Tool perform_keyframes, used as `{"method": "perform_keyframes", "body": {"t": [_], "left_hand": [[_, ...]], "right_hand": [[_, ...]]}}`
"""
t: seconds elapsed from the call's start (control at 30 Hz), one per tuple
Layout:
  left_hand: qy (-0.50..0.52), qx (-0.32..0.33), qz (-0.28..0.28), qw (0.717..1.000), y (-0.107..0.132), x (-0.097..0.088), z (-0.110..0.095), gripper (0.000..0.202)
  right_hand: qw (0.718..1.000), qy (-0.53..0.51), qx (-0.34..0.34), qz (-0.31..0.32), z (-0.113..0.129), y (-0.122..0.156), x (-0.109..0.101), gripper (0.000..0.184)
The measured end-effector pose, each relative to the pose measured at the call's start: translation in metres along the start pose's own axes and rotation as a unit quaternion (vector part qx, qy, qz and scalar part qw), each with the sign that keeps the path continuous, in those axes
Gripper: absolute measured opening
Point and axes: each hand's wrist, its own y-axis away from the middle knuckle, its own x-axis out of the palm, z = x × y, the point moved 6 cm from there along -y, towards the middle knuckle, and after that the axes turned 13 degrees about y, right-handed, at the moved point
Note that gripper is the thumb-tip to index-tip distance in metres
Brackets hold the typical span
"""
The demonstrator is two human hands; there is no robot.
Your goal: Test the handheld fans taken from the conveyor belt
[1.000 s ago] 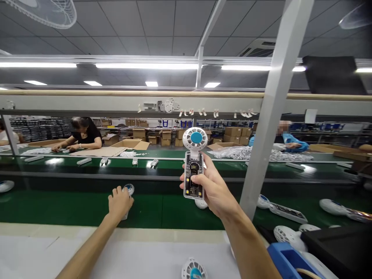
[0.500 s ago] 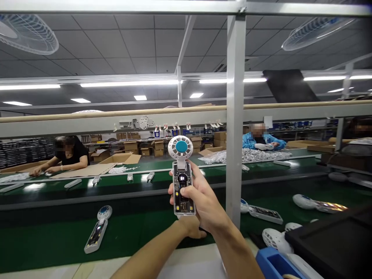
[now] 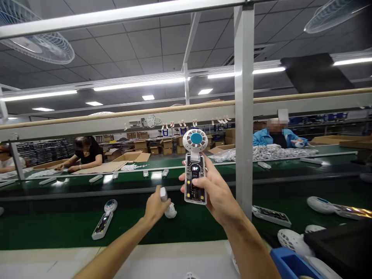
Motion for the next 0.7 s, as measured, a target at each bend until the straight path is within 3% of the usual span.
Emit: {"method": "perform_keyframes", "body": {"t": [0.1, 0.2, 0.33, 0.43, 0.5, 0.57, 0.7], "left_hand": [[0.014, -0.043, -0.023, 0.999, 0.007, -0.037, 0.035, 0.032], [0.041, -0.092, 0.011, 0.995, 0.021, -0.059, 0.065, 0.023], [0.105, -0.187, 0.08, 0.973, 0.04, -0.072, 0.087, 0.038], [0.168, -0.291, 0.123, 0.934, 0.054, -0.069, 0.095, 0.043], [0.218, -0.338, 0.125, 0.907, 0.06, -0.061, 0.092, 0.033], [0.285, -0.346, 0.103, 0.888, 0.06, -0.051, 0.079, 0.024], [0.442, -0.262, 0.073, 0.855, 0.055, -0.038, 0.021, 0.02]], "right_hand": [[1.0, 0.004, 0.005, -0.005, 0.0, -0.001, 0.002, 0.083], [1.0, 0.008, 0.002, -0.005, 0.0, -0.001, 0.006, 0.083], [1.0, 0.009, -0.005, 0.0, 0.001, 0.0, 0.01, 0.079], [1.0, 0.012, 0.0, 0.004, -0.001, 0.002, 0.012, 0.078], [1.0, 0.014, 0.006, 0.01, -0.003, 0.003, 0.013, 0.079], [1.0, 0.017, 0.008, 0.016, -0.005, 0.003, 0.014, 0.082], [1.0, 0.026, 0.006, -0.001, -0.006, 0.002, 0.014, 0.079]]}}
